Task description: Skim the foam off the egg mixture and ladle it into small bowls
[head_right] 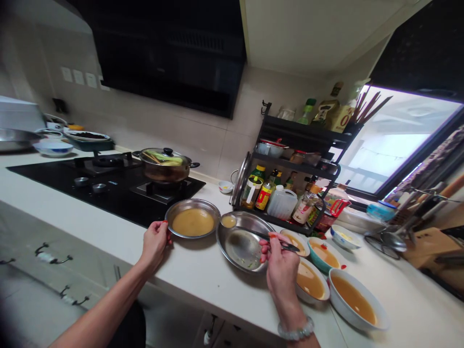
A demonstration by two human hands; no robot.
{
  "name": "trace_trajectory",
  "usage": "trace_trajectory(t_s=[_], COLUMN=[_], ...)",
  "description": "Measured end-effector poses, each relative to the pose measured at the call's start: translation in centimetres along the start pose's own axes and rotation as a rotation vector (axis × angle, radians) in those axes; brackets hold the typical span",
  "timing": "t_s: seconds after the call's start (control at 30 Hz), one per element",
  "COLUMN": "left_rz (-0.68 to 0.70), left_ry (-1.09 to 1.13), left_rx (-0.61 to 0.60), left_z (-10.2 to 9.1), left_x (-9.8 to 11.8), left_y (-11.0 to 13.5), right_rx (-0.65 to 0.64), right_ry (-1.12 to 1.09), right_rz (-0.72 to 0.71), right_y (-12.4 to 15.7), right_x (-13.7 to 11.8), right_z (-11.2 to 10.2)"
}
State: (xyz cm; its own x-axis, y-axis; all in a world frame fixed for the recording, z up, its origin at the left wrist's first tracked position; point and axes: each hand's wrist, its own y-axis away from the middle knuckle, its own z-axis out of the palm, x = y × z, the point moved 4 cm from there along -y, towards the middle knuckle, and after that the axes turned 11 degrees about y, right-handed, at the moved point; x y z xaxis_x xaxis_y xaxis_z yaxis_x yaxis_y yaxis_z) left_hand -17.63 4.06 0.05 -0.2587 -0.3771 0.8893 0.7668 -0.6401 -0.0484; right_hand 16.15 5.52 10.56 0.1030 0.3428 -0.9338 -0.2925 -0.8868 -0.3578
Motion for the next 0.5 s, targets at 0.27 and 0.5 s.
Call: trace_trajectory(t_s=[0.27,0.5], left_rz=[-0.008,-0.004], left_ry=[-0.001,0.004], left_rx=[-0.001,-0.012], left_z=[0.0,0.0], left_x=[0.1,0.1], left_y=[0.1,0.1], right_rx=[-0.129,-0.179], right_ry=[0.427,0.528], right_rz=[-0.356,-0.89], right_y=[1.3,3.5], right_x=[0.9,-1.3], right_z=[-3.8,-1.9])
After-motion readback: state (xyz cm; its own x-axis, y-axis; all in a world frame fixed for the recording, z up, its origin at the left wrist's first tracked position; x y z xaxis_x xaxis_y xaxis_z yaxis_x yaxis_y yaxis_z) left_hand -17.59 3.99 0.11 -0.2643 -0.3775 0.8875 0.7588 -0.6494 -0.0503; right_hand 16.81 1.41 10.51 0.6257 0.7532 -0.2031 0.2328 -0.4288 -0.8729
